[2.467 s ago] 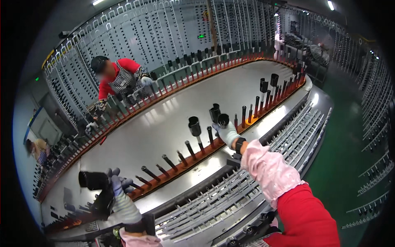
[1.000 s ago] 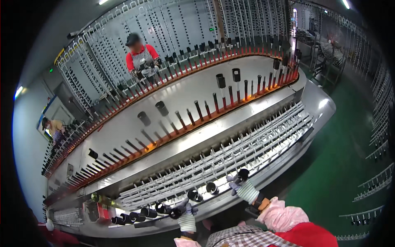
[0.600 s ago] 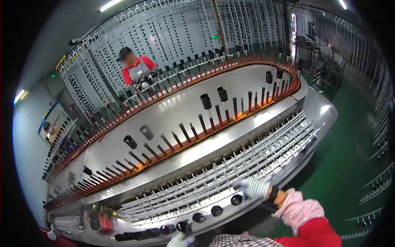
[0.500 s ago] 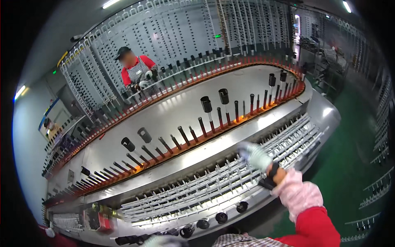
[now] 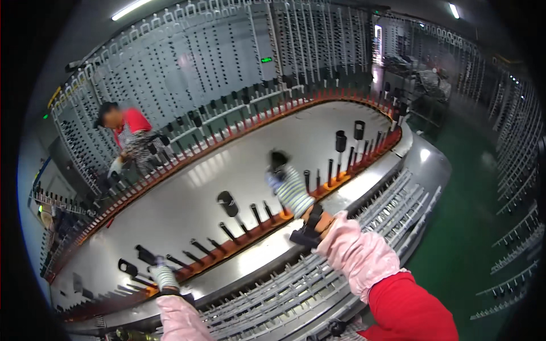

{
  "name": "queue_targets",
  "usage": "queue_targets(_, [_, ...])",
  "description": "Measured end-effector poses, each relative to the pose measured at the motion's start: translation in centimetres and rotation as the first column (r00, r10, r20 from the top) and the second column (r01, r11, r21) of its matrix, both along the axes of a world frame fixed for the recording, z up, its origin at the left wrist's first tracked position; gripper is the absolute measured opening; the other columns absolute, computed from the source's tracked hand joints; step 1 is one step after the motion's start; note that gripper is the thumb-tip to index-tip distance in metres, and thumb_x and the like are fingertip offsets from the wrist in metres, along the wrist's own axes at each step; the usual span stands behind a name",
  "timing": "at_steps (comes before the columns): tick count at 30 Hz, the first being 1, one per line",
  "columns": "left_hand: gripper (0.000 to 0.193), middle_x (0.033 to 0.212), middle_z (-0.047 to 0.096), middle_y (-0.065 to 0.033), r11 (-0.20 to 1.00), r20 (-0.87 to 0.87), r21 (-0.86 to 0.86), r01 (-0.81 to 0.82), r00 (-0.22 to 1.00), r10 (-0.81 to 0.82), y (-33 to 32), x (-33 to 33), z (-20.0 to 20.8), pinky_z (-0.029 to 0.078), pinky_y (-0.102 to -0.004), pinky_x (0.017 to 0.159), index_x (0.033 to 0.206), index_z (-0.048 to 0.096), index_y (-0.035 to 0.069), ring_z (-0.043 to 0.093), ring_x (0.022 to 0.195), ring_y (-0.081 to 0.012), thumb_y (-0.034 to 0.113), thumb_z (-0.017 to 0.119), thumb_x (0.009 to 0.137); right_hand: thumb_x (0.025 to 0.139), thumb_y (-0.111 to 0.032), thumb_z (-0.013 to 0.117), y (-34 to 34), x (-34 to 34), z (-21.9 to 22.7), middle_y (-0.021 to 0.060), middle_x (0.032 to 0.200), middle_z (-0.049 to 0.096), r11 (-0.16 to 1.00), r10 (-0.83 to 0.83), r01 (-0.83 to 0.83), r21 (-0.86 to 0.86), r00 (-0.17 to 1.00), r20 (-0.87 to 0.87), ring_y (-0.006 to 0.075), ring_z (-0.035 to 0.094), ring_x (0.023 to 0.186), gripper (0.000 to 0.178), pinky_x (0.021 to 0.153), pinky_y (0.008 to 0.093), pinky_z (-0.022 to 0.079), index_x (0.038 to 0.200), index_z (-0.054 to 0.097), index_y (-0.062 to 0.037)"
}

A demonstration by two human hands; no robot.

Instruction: Placing black plastic components onto a circular automated conveyor track and then onto hanging storage racks in a factory setting.

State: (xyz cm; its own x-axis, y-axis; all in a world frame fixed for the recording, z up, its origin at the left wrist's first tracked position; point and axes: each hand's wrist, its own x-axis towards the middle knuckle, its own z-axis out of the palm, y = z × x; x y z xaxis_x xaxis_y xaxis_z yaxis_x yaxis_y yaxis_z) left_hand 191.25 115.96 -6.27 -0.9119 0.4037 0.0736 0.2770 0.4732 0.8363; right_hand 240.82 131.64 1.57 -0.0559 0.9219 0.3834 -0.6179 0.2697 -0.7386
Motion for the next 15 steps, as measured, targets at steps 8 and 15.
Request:
queue_targets(8, [0.026, 0.073, 0.059, 0.0008, 0.861, 0.030, 0.406, 0.306, 0.937, -0.348, 2.3, 20.6, 12.8, 0.037, -0.0207, 0.039, 0.093, 0.061, 0.010, 0.047, 0.043, -0.0081, 0.035, 0.062, 0.084, 0.081, -0.019, 0.068, 9.3, 33.4, -13.2, -0.0001, 0.081, 0.063, 0.701, -0.689, 0.711, -0.053, 0.696, 0.202, 0.0141, 0.056, 0.068, 0.022, 0.064, 0.0272, 0.046, 0.096, 0.060, -0.0049])
queue_targets(15, [0.025, 0.076, 0.059, -0.0022, 0.426, 0.171, 0.291, 0.857, 0.392, -0.904, 7.0, 49.9, 9.3, 0.045, -0.0233, 0.047, 0.112, 0.056, 0.005, 0.056, 0.055, -0.0099, 0.015, 0.058, 0.088, 0.084, -0.031, 0.063, 12.8, 28.9, -8.0, 0.0033, 0.069, 0.061, 0.780, -0.584, 0.582, 0.229, 0.547, 0.599, 0.0176, 0.055, 0.059, 0.024, 0.057, 0.0343, 0.044, 0.089, 0.060, -0.0074])
